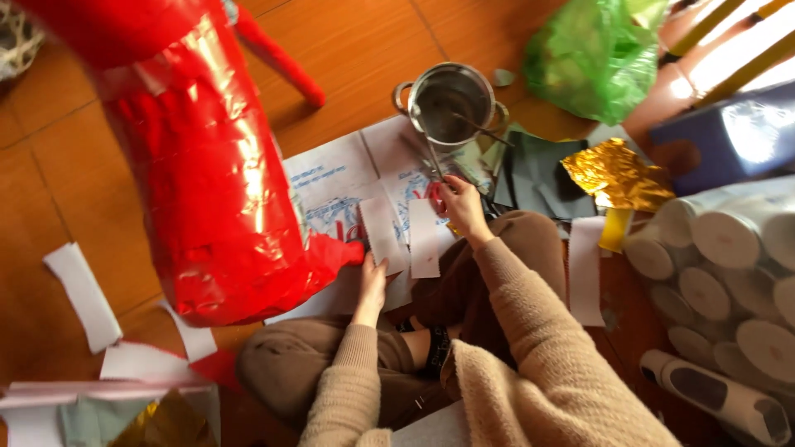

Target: The person sits on the floor and decorates a red cylindrical craft object by applying strips of white paper with a brush. They repeatedly dip the brush into a pot, apply adhesive to paper strips, and press them onto the object's surface.

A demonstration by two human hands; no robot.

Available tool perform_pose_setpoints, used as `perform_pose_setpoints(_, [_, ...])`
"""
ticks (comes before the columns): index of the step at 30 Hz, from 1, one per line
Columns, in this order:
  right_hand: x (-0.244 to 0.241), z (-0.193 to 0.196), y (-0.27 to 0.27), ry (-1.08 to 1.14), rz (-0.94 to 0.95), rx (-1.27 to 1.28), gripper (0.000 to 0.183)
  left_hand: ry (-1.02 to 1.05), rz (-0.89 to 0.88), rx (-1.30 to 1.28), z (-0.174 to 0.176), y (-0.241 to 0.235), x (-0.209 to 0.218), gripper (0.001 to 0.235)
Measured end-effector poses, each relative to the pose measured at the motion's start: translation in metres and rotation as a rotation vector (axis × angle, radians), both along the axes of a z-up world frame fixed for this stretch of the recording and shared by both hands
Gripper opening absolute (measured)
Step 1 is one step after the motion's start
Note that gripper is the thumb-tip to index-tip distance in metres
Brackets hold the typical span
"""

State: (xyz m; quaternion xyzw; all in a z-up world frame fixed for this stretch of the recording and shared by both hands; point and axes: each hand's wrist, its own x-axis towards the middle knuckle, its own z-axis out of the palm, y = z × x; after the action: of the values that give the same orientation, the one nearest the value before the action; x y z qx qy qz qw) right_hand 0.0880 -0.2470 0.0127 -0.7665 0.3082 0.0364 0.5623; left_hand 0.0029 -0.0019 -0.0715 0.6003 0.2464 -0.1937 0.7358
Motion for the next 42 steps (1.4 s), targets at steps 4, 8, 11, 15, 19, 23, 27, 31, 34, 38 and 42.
perform_pose_setpoints(4, [0.001, 0.038, 0.011, -0.036, -0.061, 0.388, 0.032, 0.009, -0.02, 0.002, 0.013, -0.004, -0.001, 0.044])
perform_pose_setpoints(8, [0.008, 0.024, 0.01, -0.074, -0.173, 0.505, 0.022, 0.071, -0.026, -0.004, 0.053, -0.013, 0.004, 0.052])
perform_pose_setpoints(11, [0.01, 0.003, 0.001, -0.085, -0.203, 0.442, 0.025, 0.106, -0.026, -0.021, 0.059, -0.016, 0.008, 0.057])
perform_pose_setpoints(15, [-0.033, 0.09, 0.024, -0.072, -0.016, 0.304, 0.025, 0.098, 0.07, -0.229, 0.043, -0.012, 0.0, 0.047])
perform_pose_setpoints(19, [-0.091, 0.099, 0.04, -0.146, 0.341, 0.094, 0.034, 0.124, 0.104, -0.283, 0.041, -0.014, -0.002, 0.045])
perform_pose_setpoints(23, [-0.114, 0.074, 0.053, 0.029, 0.649, -0.573, 0.042, 0.137, 0.116, -0.281, 0.051, -0.015, -0.002, 0.05])
perform_pose_setpoints(27, [-0.097, 0.07, 0.058, 0.006, 0.868, -0.916, 0.047, 0.185, 0.11, -0.302, 0.053, -0.016, 0.002, 0.051])
perform_pose_setpoints(31, [-0.082, 0.09, 0.078, -0.014, 0.894, -0.894, 0.045, 0.241, 0.178, -0.366, 0.044, -0.016, 0.001, 0.052])
perform_pose_setpoints(34, [-0.099, 0.086, 0.072, 0.003, 0.875, -0.879, 0.058, 0.282, 0.181, -0.457, 0.045, -0.013, 0.002, 0.054])
perform_pose_setpoints(38, [-0.151, 0.118, 0.056, 0.029, 0.884, -0.974, 0.052, 0.188, 0.151, -0.457, -0.009, -0.018, -0.004, 0.04])
perform_pose_setpoints(42, [-0.194, 0.134, 0.043, 0.115, 0.873, -0.966, 0.041, 0.258, 0.149, -0.469, -0.016, -0.02, -0.002, 0.033])
